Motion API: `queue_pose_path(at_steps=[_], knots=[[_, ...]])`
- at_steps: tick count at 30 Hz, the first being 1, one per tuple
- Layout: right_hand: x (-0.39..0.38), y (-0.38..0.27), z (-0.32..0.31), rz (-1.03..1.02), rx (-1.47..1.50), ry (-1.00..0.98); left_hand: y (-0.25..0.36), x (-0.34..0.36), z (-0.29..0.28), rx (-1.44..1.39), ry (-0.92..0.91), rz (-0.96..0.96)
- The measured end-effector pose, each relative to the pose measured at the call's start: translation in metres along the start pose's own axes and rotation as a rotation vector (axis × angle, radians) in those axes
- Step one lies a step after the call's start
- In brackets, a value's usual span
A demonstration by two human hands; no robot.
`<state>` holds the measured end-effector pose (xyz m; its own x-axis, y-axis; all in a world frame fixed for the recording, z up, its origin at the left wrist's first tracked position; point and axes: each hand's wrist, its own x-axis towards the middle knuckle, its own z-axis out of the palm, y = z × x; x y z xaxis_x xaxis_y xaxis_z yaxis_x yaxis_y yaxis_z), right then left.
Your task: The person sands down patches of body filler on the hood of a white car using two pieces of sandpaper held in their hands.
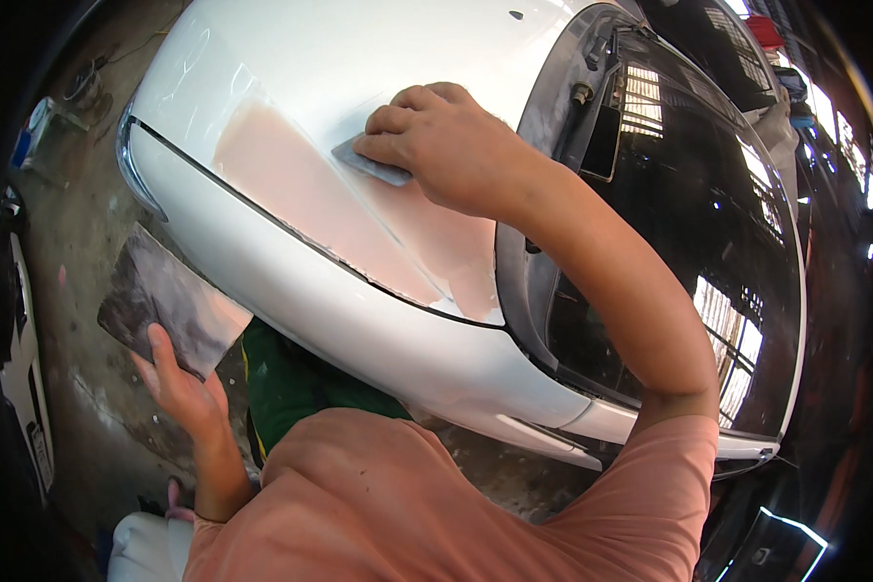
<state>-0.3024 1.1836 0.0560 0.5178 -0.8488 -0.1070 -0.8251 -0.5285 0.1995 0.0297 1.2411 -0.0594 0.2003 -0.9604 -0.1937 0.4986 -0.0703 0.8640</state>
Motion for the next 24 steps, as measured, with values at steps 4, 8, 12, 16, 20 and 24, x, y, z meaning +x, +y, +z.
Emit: queue_pose_path(at_steps=[4, 8, 12, 16, 20, 24], knots=[[-0.024, -0.009, -0.017, -0.025, 0.095, -0.097, 0.000, 0.000, 0.003, 0.007, -0.016, -0.004], [-0.055, -0.025, -0.032, -0.022, 0.133, -0.174, 0.001, -0.003, 0.012, 0.022, 0.059, -0.013], [-0.094, -0.047, -0.046, 0.036, 0.144, -0.256, 0.000, -0.004, 0.016, 0.016, -0.002, 0.001], [-0.133, -0.061, -0.053, 0.083, 0.134, -0.299, -0.001, -0.005, 0.020, 0.002, -0.040, 0.006], [-0.159, -0.066, -0.062, 0.138, 0.136, -0.357, -0.005, -0.007, 0.023, -0.017, -0.026, -0.035], [-0.180, -0.067, -0.080, 0.224, 0.140, -0.369, 0.000, -0.013, 0.026, -0.016, -0.048, -0.048]])
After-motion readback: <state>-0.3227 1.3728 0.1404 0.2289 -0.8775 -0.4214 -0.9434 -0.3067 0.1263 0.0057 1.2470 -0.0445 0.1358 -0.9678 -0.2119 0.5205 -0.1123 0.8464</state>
